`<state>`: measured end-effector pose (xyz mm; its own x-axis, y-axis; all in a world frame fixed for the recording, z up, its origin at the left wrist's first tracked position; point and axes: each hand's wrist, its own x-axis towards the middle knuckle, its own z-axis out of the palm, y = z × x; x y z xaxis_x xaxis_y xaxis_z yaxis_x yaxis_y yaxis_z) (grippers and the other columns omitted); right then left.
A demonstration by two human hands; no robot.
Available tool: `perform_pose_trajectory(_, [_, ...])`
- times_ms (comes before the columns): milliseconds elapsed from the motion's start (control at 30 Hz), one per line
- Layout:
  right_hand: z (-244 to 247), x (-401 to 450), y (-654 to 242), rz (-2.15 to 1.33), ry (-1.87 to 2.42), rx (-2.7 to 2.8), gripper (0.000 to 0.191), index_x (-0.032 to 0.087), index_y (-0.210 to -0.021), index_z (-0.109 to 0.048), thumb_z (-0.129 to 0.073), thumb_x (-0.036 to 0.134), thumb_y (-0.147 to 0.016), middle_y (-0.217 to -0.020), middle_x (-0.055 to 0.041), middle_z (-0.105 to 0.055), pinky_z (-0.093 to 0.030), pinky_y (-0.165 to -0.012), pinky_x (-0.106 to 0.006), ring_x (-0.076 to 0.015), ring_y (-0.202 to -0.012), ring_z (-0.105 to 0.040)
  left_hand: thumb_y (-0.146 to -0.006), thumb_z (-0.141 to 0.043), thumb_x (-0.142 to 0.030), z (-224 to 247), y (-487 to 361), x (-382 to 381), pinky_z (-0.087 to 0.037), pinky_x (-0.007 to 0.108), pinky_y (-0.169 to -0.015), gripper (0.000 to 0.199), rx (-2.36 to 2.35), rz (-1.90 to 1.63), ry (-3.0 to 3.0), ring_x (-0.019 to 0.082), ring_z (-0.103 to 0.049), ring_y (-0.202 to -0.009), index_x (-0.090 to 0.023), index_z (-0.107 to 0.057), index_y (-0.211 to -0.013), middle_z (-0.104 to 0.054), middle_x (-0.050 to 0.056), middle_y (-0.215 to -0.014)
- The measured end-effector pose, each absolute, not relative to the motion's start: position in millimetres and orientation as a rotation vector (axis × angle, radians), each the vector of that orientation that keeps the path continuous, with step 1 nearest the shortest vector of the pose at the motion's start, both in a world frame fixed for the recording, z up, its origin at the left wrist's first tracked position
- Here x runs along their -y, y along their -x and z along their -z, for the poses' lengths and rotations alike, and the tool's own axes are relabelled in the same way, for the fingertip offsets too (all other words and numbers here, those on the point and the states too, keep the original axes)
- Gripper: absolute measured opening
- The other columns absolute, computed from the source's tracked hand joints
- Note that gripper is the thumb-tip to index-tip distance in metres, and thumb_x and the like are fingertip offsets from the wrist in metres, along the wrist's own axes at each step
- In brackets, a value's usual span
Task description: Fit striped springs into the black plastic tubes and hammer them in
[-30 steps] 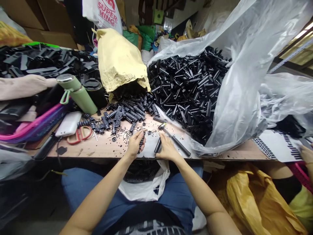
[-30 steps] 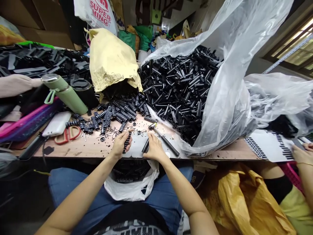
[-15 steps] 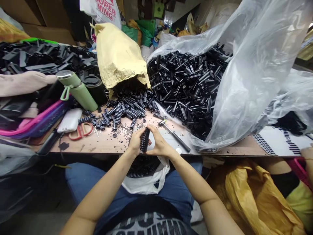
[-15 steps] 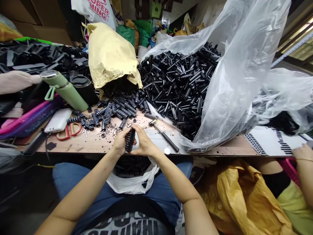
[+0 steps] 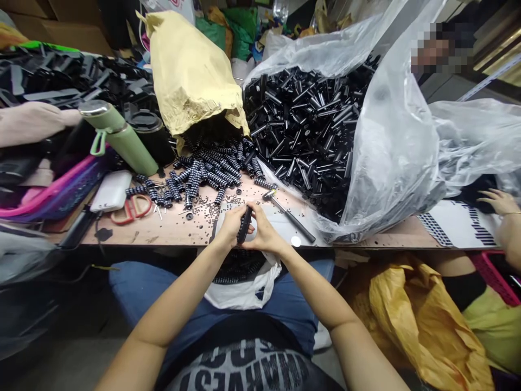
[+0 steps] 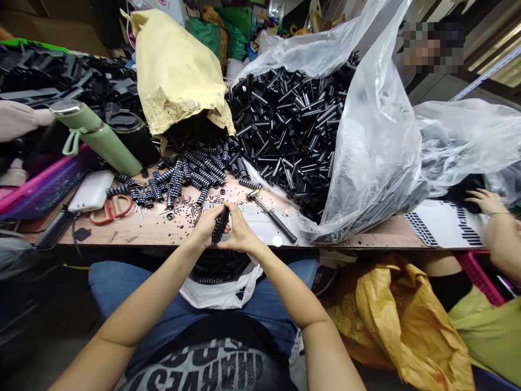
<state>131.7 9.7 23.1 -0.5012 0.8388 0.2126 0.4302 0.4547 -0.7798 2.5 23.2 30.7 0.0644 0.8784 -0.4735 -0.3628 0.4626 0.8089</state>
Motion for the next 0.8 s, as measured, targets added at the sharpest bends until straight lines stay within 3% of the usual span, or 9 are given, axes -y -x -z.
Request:
perform_pose_trajectory(100, [-14.2, -8.5, -130.4, -0.822, 1.129, 2.128, 0.112, 0.017, -0.145, -0.019, -0.080, 0.027, -0.052, -0.144, -0.0177, -0.035, -0.030, -0.114, -0.045, -0.0303, -0.137, -0.033, -0.086, -0.052, -0.046, -17.8, -2.0, -23.2, -0.050, 0.026, -0.047, 0.036, -1.214, -0.956, -0.708, 0.013, -0.056, -0.046, -0.013, -0.064, -0.095, -0.058, 0.001, -0.061])
perform_pose_trajectory(167, [-4.0, -8.0, -130.1, -0.745, 1.217, 2.119, 0.111, 0.015, -0.145, -0.021, -0.080, 0.028, -0.051, -0.142, -0.0194, -0.038, -0.031, -0.113, -0.047, -0.0320, -0.135, -0.035, -0.087, -0.053, -0.041, -5.1, -2.7, -19.1, -0.054, 0.033, -0.063, 0.038, -1.297, -0.985, -1.022, 0.016, -0.062, -0.063, -0.014, -0.064, -0.109, -0.063, 0.007, -0.081])
perform_pose_trajectory(267, [11.6, -7.0, -132.7, -0.612, 1.379, 2.101, 0.096, 0.009, -0.144, -0.024, -0.072, 0.024, -0.062, -0.141, -0.0234, -0.039, -0.030, -0.112, -0.050, -0.0325, -0.133, -0.036, -0.081, -0.060, -0.026, 16.9, -6.0, -10.2, -0.051, 0.039, -0.086, 0.050, -1.426, -1.015, -1.667, 0.022, -0.060, -0.091, -0.016, -0.056, -0.130, -0.059, 0.012, -0.104])
perform_pose_trajectory(333, [16.8, -6.7, -139.9, -0.571, 1.433, 2.159, 0.089, 0.008, -0.144, -0.023, -0.067, 0.021, -0.068, -0.142, -0.0239, -0.038, -0.030, -0.112, -0.049, -0.0314, -0.135, -0.034, -0.082, -0.055, -0.016, 30.1, -7.0, -6.4, -0.049, 0.040, -0.088, 0.051, -1.461, -0.939, -1.984, 0.023, -0.058, -0.095, -0.013, -0.053, -0.133, -0.058, 0.013, -0.103])
perform_pose_trajectory(433, [13.2, -11.5, -163.3, -0.447, 1.625, 2.221, 0.084, 0.010, -0.143, -0.027, -0.069, 0.032, -0.073, -0.142, -0.0223, -0.039, -0.033, -0.109, -0.049, -0.0327, -0.134, -0.034, -0.088, -0.043, -0.010, 41.9, -1.4, -6.6, -0.049, 0.038, -0.086, 0.041, -1.398, -0.802, -2.303, 0.023, -0.058, -0.096, -0.012, -0.057, -0.127, -0.061, 0.014, -0.102])
perform_pose_trajectory(500, [6.7, -19.3, -183.8, -0.257, 1.927, 2.126, 0.065, 0.010, -0.133, -0.042, -0.066, 0.040, -0.080, -0.132, -0.0225, -0.048, -0.037, -0.102, -0.050, -0.0350, -0.126, -0.041, -0.090, -0.040, -0.008, 43.3, 6.3, -8.2, -0.048, 0.037, -0.085, 0.041, -1.344, -0.727, -2.474, 0.022, -0.058, -0.098, -0.014, -0.058, -0.126, -0.062, 0.015, -0.107])
perform_pose_trajectory(600, [-3.3, -29.4, -209.5, -0.076, 2.248, 2.028, 0.032, 0.010, -0.109, -0.056, -0.050, 0.036, -0.092, -0.114, -0.0221, -0.058, -0.040, -0.091, -0.046, -0.0342, -0.113, -0.050, -0.092, -0.039, -0.010, 39.6, 15.8, -8.7, -0.043, 0.042, -0.086, 0.040, -1.374, -0.627, -2.639, 0.024, -0.058, -0.099, -0.017, -0.056, -0.127, -0.064, 0.014, -0.111])
perform_pose_trajectory(800, [-19.2, 9.5, -218.0, -0.482, 2.103, 1.961, 0.035, 0.019, -0.099, -0.054, -0.026, 0.039, -0.101, -0.084, -0.0082, -0.066, -0.041, -0.068, -0.029, -0.0218, -0.077, -0.062, -0.093, -0.035, -0.010, 36.5, 18.3, -4.5, -0.034, 0.051, -0.094, 0.044, -1.437, -0.632, -2.615, 0.026, -0.056, -0.105, -0.023, -0.055, -0.130, -0.066, 0.012, -0.114])
